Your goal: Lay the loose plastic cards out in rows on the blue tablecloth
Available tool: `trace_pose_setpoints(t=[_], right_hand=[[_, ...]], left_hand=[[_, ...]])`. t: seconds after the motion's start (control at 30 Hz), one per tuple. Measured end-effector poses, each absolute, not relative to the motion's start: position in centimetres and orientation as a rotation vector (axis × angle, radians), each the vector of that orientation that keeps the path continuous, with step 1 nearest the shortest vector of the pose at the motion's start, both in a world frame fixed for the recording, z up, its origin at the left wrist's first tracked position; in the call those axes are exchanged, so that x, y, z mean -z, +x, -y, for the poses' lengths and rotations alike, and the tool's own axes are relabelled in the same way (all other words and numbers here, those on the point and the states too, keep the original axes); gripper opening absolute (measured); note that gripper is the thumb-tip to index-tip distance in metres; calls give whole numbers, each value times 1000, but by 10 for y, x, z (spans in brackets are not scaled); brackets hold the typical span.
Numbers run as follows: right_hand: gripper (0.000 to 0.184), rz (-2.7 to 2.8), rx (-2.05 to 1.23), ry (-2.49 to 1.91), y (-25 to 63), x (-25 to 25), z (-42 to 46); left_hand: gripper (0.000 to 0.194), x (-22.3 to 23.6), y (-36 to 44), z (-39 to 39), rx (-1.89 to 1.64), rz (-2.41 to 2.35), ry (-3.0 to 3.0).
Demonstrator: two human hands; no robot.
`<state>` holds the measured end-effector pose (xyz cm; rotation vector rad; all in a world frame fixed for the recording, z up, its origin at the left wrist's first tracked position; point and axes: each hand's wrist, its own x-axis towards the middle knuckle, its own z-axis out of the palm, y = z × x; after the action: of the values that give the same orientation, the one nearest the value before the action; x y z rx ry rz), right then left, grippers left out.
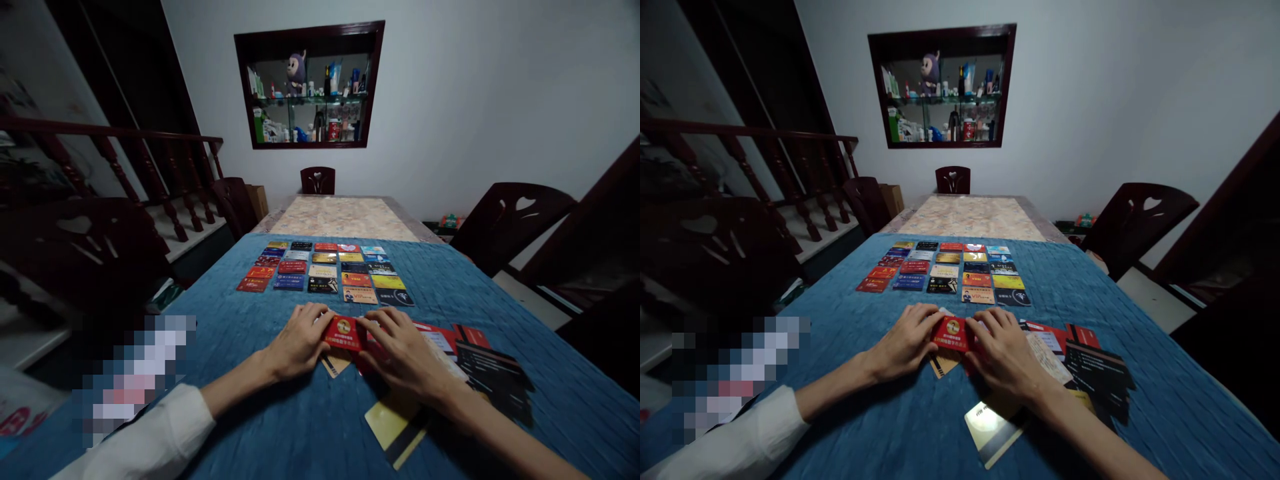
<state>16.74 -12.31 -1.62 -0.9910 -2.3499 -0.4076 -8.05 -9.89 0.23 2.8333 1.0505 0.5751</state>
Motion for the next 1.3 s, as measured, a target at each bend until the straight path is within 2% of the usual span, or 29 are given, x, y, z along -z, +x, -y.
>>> trace_pose_setpoints(t=[0.33, 0.57, 0.8, 1.3], right_hand=[[32, 2396, 235, -1051, 122, 12, 76], [27, 2488, 60, -1275, 77, 1, 54], [33, 2543, -41, -1404, 44, 1, 40], [29, 2521, -138, -1461, 29, 10, 27]], left_hand=[[47, -8, -122, 68, -588, -1214, 2723], [28, -4, -152, 45, -543, -1357, 2637], [28, 5, -176, 25, -436, -1474, 2572], [22, 13, -184, 13, -346, -1543, 2548]])
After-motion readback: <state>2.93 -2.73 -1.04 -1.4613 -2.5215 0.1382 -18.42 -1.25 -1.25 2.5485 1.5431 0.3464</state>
